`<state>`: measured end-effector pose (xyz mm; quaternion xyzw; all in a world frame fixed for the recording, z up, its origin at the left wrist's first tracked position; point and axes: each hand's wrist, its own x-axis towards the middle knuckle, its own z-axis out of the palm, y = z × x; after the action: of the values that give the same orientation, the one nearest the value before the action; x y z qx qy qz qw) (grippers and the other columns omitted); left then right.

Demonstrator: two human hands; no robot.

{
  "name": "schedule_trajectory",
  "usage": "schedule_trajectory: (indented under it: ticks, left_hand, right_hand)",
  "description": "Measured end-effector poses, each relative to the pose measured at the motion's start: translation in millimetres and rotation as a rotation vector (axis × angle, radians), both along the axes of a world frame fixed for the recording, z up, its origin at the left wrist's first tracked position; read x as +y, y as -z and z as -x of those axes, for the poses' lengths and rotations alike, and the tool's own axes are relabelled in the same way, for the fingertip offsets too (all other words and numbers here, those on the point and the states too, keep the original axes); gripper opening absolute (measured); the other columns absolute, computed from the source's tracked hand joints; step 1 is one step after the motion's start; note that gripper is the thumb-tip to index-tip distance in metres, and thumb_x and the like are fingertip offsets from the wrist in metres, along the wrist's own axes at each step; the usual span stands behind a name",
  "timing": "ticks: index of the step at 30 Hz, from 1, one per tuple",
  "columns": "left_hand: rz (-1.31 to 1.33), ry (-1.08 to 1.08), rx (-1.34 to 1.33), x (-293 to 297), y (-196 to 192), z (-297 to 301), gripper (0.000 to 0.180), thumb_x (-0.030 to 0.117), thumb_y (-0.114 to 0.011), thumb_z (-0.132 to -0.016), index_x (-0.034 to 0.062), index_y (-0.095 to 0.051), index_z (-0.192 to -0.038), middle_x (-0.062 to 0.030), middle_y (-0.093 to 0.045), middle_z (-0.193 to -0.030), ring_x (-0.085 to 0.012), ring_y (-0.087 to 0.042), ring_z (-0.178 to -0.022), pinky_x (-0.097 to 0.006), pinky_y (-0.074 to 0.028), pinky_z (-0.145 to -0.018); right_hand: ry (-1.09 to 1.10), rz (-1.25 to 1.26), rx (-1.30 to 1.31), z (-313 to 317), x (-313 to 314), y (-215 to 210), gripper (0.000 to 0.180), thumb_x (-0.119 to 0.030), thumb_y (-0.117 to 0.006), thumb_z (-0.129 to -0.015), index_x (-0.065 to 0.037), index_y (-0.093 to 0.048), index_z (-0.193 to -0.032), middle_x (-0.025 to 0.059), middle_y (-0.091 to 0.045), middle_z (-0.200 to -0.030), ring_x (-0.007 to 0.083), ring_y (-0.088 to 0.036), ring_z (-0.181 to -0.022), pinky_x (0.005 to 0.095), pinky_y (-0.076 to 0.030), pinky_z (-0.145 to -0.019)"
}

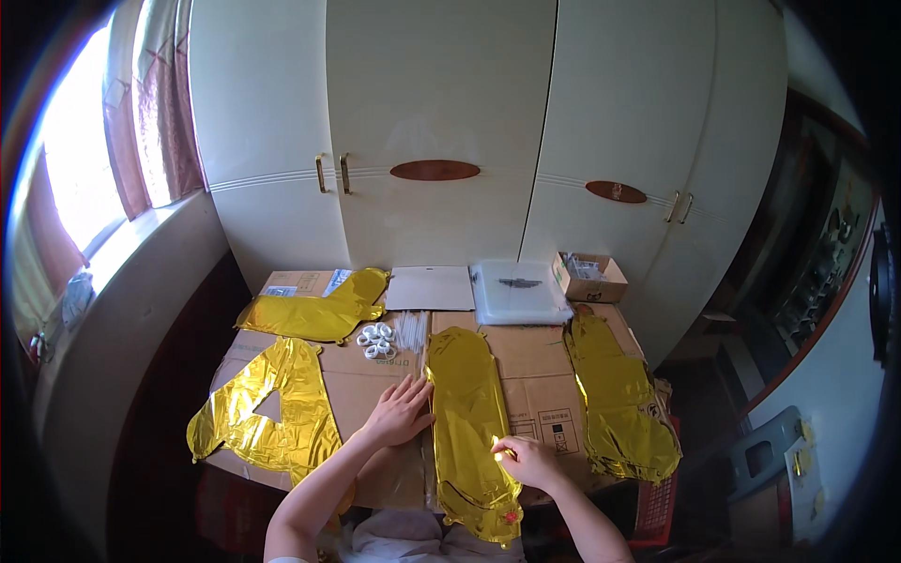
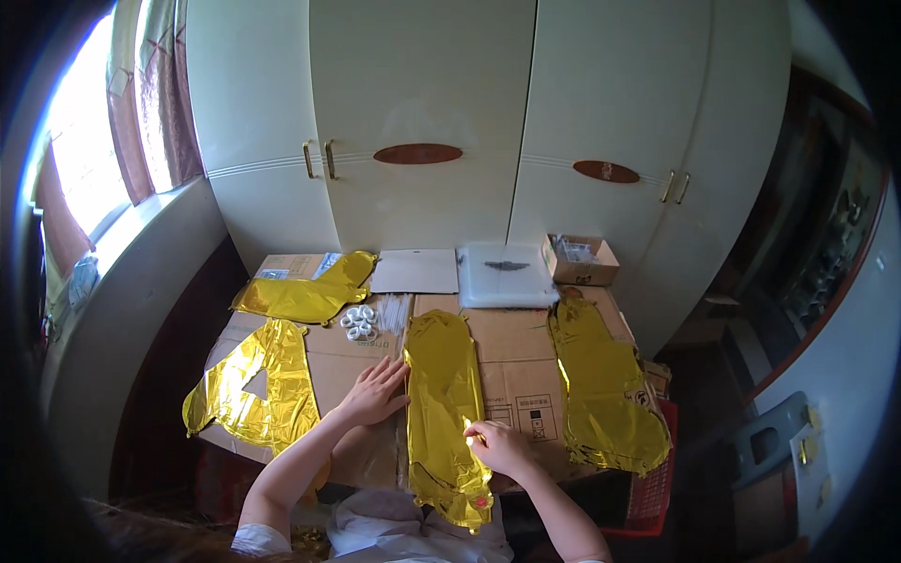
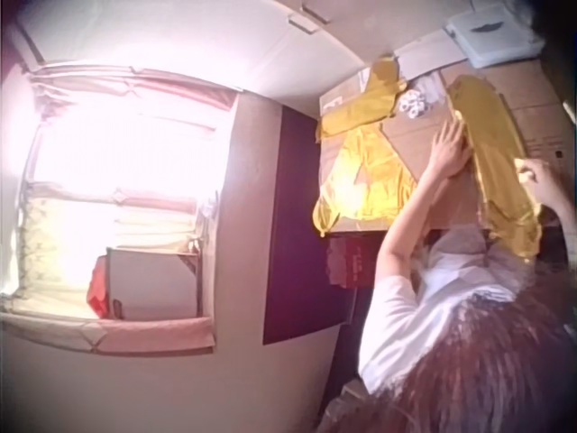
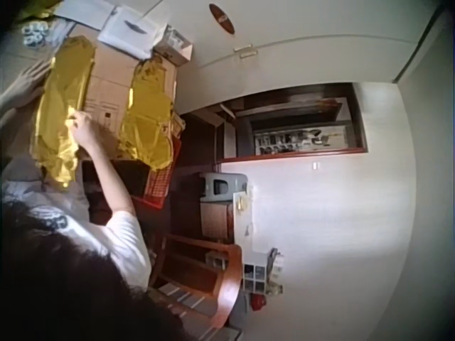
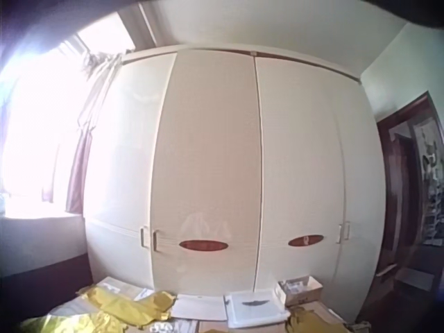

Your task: Folding gold-colored number-shaped foil balloons and placing them on cardboard pieces.

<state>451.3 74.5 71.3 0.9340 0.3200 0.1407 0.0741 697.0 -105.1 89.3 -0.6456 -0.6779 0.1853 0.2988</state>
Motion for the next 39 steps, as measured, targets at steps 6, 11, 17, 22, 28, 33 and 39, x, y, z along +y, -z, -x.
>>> schedule_trajectory:
  ticks: [6, 11, 17, 22, 28, 33, 39]
  left_hand:
    - [0.006, 0.048, 0.124, 2, -4, -13, 0.073, 0.057, -0.044, -0.092, 0.0095, -0.032, -0.146, -0.0115, -0.031, -0.152, -0.0305, -0.022, -0.143, -0.053, -0.018, -0.113]
    - [0.019, 0.075, 0.150, -3, -9, -20, 0.073, 0.059, -0.043, -0.092, 0.0118, -0.032, -0.147, -0.0104, -0.030, -0.153, -0.0293, -0.020, -0.144, -0.055, -0.015, -0.114]
    - [0.014, 0.046, 0.110, 6, -6, -24, 0.079, 0.062, -0.044, -0.090, 0.0077, -0.032, -0.146, -0.0119, -0.028, -0.154, -0.0292, -0.019, -0.144, -0.055, -0.014, -0.114]
    - [0.010, 0.045, 0.196, 10, -12, -26, 0.086, 0.067, -0.043, -0.087, 0.0056, -0.031, -0.146, -0.0118, -0.027, -0.154, -0.0276, -0.018, -0.145, -0.055, -0.013, -0.114]
    - [-0.010, 0.065, 0.213, 12, -13, -24, 0.090, 0.071, -0.042, -0.085, 0.0068, -0.031, -0.146, -0.0102, -0.027, -0.154, -0.0275, -0.017, -0.145, -0.056, -0.013, -0.113]
    - [-0.019, 0.041, 0.206, 10, -13, -23, 0.091, 0.073, -0.042, -0.084, 0.0071, -0.031, -0.146, -0.0097, -0.030, -0.153, -0.0281, -0.020, -0.144, -0.059, -0.017, -0.110]
    - [-0.040, 0.058, 0.216, 12, -11, -23, 0.090, 0.072, -0.043, -0.084, 0.0072, -0.033, -0.145, -0.0103, -0.031, -0.152, -0.0287, -0.021, -0.144, -0.060, -0.018, -0.109]
  right_hand:
    - [0.018, 0.012, -0.031, -9, -4, 10, 0.016, -0.020, -0.059, -0.083, -0.012, -0.069, -0.093, 0.0058, -0.070, -0.090, 0.0240, -0.066, -0.080, 0.0355, -0.051, -0.071]
    - [0.009, 0.038, 0.019, -17, -9, 9, 0.015, -0.016, -0.059, -0.083, -0.010, -0.068, -0.093, 0.0074, -0.070, -0.090, 0.0261, -0.065, -0.084, 0.0367, -0.051, -0.076]
    - [-0.015, -0.009, -0.004, -16, -16, 7, 0.014, -0.017, -0.059, -0.083, -0.010, -0.068, -0.092, 0.0069, -0.070, -0.091, 0.0273, -0.064, -0.088, 0.0380, -0.051, -0.079]
    - [-0.045, -0.078, -0.021, -18, -16, 10, 0.013, -0.019, -0.060, -0.083, -0.010, -0.067, -0.090, 0.0064, -0.070, -0.090, 0.0279, -0.064, -0.087, 0.0381, -0.051, -0.080]
    - [-0.021, -0.077, -0.005, -16, -16, 13, 0.013, -0.017, -0.060, -0.084, -0.010, -0.069, -0.091, 0.0051, -0.070, -0.089, 0.0255, -0.063, -0.087, 0.0374, -0.050, -0.080]
    - [-0.009, -0.025, -0.016, -15, -15, 8, 0.013, -0.016, -0.060, -0.085, -0.010, -0.069, -0.091, 0.0047, -0.070, -0.088, 0.0251, -0.063, -0.087, 0.0362, -0.050, -0.080]
    - [-0.028, -0.121, -0.023, -14, -15, 11, 0.011, -0.014, -0.058, -0.083, -0.010, -0.067, -0.088, 0.0060, -0.069, -0.085, 0.0267, -0.063, -0.081, 0.0377, -0.050, -0.076]
